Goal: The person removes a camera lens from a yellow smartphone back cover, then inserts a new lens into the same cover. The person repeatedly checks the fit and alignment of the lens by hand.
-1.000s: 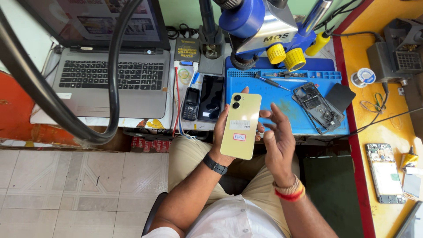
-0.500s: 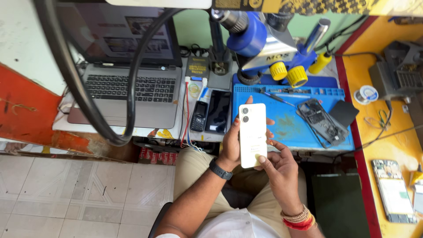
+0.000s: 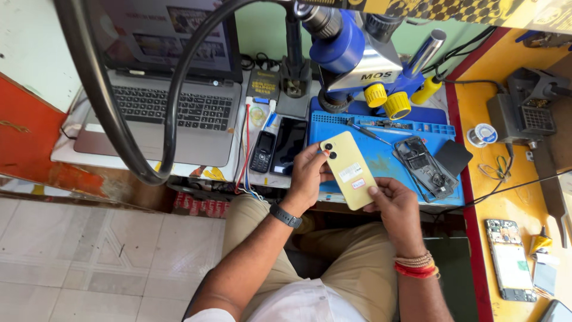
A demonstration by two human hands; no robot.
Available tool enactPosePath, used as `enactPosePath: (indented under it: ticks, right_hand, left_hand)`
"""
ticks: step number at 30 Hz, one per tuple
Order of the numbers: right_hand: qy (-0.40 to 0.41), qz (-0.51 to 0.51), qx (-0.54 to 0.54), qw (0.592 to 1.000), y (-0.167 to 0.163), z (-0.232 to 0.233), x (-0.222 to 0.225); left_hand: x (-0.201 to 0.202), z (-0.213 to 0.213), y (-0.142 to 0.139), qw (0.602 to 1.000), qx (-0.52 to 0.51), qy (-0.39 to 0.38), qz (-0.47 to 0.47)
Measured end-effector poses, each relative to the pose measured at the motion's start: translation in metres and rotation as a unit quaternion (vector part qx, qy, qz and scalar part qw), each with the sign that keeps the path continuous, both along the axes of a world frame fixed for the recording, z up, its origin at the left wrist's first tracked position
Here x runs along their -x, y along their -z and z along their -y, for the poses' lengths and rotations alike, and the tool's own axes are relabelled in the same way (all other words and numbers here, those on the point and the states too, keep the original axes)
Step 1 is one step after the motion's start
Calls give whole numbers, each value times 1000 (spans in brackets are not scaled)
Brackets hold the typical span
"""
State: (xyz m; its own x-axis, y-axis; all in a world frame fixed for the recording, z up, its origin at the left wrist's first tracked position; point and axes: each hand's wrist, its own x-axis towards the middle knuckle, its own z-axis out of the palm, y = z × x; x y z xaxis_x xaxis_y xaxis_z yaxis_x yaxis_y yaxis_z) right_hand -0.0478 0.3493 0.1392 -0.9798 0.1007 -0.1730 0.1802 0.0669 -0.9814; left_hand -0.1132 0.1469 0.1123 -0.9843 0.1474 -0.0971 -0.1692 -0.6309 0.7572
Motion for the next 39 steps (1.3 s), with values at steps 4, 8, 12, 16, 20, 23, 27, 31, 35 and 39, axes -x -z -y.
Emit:
enactPosePath:
  ticks: [4, 8, 12, 16, 20, 23, 27, 31, 35, 39]
  right_hand:
    - [8, 7, 82, 997, 10, 30, -11]
    - [14, 8, -62, 998, 10, 36, -13]
    - [66, -88, -284, 953, -1, 15, 0]
    - [16, -264, -437, 860, -12, -14, 17]
    - [-31, -291, -449, 844, -12, -29, 33]
    - [-36, -297, -466, 833, -5, -35, 44]
    - [-36, -291, -497, 816, 10, -41, 54]
    - [-33, -292, -491, 820, 22, -46, 62]
    - [-40, -290, -492, 820, 25, -45, 69]
    - [-49, -292, -507, 810, 23, -42, 77]
  left_hand:
    - [9, -5, 4, 997, 62, -25, -49]
    - [33, 1, 7, 934, 333, 27, -131]
    - [66, 1, 1, 874, 408, 155, -212]
    - [92, -18, -16, 768, 510, 261, -287]
    - [111, -40, -33, 695, 553, 290, -357]
    - [115, -49, -39, 637, 607, 271, -390]
    - [107, -46, -34, 610, 629, 259, -407]
    - [95, -39, -22, 599, 623, 190, -465]
    - [90, -35, -12, 605, 610, 149, -489]
    - [84, -32, -7, 590, 604, 84, -529]
